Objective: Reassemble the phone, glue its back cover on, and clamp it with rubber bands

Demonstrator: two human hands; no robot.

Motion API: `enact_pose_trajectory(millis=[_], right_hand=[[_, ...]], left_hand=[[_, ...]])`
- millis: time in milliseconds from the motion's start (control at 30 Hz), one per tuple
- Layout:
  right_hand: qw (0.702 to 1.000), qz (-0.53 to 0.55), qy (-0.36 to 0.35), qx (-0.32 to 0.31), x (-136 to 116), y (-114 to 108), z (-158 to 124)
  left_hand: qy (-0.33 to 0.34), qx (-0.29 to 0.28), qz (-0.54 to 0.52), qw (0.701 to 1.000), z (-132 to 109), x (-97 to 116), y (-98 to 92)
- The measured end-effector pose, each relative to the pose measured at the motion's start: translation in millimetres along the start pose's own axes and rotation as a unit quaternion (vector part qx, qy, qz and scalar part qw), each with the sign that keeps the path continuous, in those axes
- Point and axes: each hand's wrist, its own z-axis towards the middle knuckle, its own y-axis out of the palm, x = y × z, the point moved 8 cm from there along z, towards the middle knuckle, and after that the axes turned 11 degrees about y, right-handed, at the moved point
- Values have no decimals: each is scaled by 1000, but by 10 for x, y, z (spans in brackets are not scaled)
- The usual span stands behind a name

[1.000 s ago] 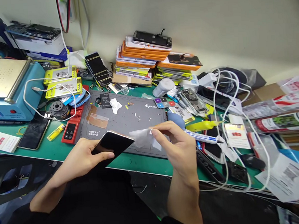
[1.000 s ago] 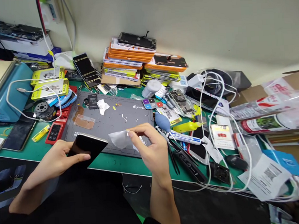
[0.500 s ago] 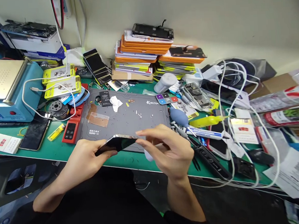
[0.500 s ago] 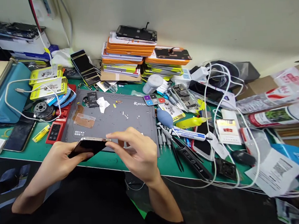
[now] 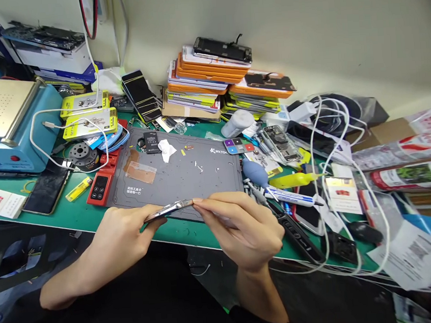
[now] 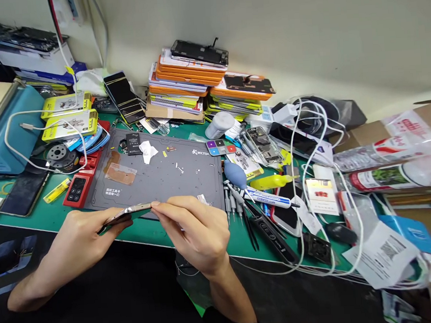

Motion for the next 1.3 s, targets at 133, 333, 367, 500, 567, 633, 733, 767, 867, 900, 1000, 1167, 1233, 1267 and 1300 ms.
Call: enact_pose_trajectory(millis=[133, 333, 367, 500, 567, 633, 733, 767, 867, 900, 1000, 1167, 1233, 1267, 1300], right_hand=[[1000, -12, -20, 6, -27, 3, 24], [999, -33, -40, 10, -11, 70, 35], [999, -23, -36, 12, 6, 73, 28], [987, 124, 101, 22, 275, 39, 24], [953, 220, 208, 26, 469, 52, 9], [912, 280, 299, 2, 607, 124, -11], [855, 355, 371, -76, 661, 283, -32], [838, 384, 377, -96, 651, 323, -38], [818, 421, 380, -99, 676, 366, -84], [828, 406, 376, -88, 703, 364, -107], [864, 354, 353, -57, 788, 369, -182], [852, 345, 392, -36, 997, 430, -370], [844, 334, 417, -39, 1053, 436, -450], [844, 330, 422, -38, 1064, 427, -478], [845, 327, 422, -37, 1065, 415, -496]], left_hand=[[13, -1, 40, 999, -9, 35, -8], [-3, -10, 39, 999, 33, 9, 1], [-8, -13, 28, 999, 36, 1, 5], [-36, -20, -6, 999, 25, -44, -4], [-60, -28, -23, 998, 15, -98, -2], [-88, -47, -59, 993, 15, -174, 35], [-128, -87, -137, 978, 46, -311, 142], [-139, -99, -161, 972, 65, -357, 179], [-164, -129, -212, 955, 143, -476, 264], [-172, -141, -231, 947, 171, -506, 294], [-201, -186, -278, 921, 255, -566, 383], [-182, -235, -264, 918, 443, -547, 443], [-157, -238, -230, 930, 514, -501, 437], [-145, -240, -208, 937, 542, -473, 433], [-135, -245, -185, 942, 561, -442, 433]])
